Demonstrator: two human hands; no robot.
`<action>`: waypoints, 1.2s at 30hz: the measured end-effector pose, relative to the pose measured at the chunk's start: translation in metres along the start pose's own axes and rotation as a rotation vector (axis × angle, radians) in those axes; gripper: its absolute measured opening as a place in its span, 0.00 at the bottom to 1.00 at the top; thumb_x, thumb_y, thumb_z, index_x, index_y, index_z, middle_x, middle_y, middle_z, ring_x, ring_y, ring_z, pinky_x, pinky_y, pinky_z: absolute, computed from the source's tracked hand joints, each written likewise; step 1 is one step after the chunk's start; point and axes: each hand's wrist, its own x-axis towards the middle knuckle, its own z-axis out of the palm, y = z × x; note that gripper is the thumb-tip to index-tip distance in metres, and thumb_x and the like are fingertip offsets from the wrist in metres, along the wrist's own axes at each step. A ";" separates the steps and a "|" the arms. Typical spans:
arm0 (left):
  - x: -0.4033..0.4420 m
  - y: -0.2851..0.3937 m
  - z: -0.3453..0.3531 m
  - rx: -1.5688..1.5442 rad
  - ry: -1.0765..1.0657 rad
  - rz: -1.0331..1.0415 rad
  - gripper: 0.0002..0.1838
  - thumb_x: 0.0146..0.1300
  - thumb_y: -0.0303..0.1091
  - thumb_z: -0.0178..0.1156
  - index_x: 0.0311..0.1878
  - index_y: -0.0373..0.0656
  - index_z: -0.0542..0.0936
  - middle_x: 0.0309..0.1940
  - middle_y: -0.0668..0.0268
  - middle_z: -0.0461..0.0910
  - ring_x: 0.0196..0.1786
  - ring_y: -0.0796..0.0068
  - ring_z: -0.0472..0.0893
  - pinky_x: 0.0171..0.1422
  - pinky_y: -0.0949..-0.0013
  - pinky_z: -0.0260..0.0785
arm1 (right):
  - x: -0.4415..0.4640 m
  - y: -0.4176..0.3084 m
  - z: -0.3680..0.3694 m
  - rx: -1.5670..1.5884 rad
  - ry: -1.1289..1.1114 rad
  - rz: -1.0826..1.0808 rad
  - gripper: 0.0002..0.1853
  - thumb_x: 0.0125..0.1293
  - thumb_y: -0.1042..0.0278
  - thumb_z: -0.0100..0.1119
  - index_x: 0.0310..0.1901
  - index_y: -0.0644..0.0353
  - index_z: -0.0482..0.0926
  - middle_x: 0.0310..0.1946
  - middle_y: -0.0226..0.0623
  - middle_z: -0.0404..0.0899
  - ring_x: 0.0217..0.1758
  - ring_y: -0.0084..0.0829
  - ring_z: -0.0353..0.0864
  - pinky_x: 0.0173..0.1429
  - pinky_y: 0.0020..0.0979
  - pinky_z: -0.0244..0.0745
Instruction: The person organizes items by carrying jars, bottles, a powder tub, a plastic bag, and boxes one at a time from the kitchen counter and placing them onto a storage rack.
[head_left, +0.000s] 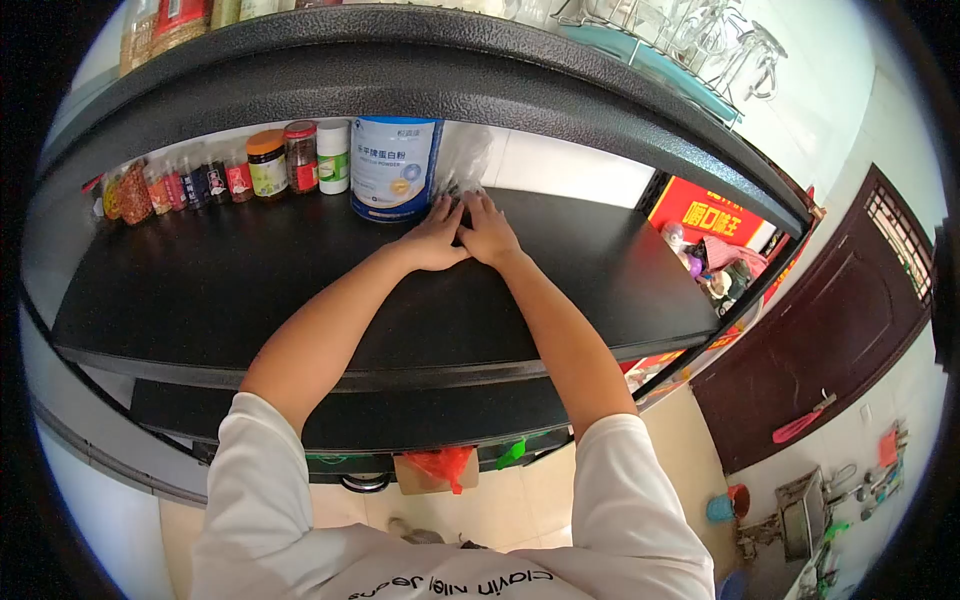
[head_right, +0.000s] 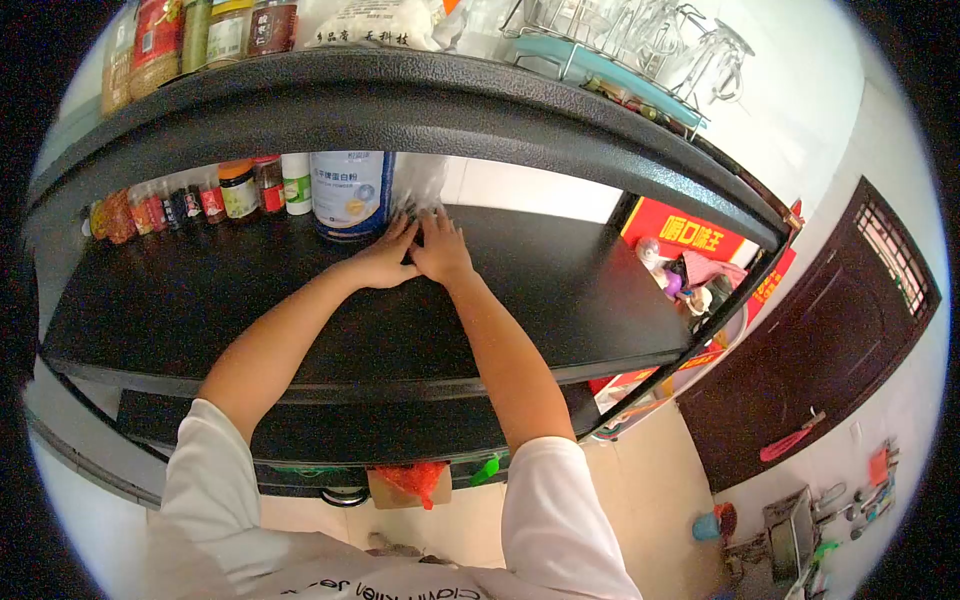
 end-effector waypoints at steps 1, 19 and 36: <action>-0.001 0.003 0.002 0.010 0.002 -0.017 0.51 0.61 0.54 0.56 0.74 0.31 0.41 0.75 0.41 0.34 0.78 0.48 0.35 0.80 0.56 0.36 | -0.003 -0.002 -0.002 0.028 0.010 0.009 0.36 0.60 0.58 0.55 0.69 0.56 0.54 0.70 0.54 0.53 0.71 0.56 0.58 0.70 0.49 0.58; -0.177 0.142 -0.025 0.008 0.316 0.491 0.39 0.58 0.30 0.62 0.72 0.38 0.56 0.73 0.55 0.55 0.76 0.55 0.51 0.79 0.52 0.42 | -0.216 -0.068 -0.124 0.108 0.210 -0.399 0.18 0.63 0.71 0.54 0.54 0.68 0.72 0.58 0.56 0.71 0.65 0.53 0.67 0.68 0.48 0.65; -0.351 0.379 0.162 -0.515 0.152 0.667 0.28 0.57 0.23 0.60 0.63 0.44 0.70 0.60 0.61 0.72 0.68 0.52 0.65 0.73 0.45 0.51 | -0.609 -0.085 -0.156 0.224 0.462 0.263 0.11 0.57 0.74 0.63 0.42 0.66 0.80 0.42 0.48 0.81 0.47 0.48 0.79 0.55 0.41 0.72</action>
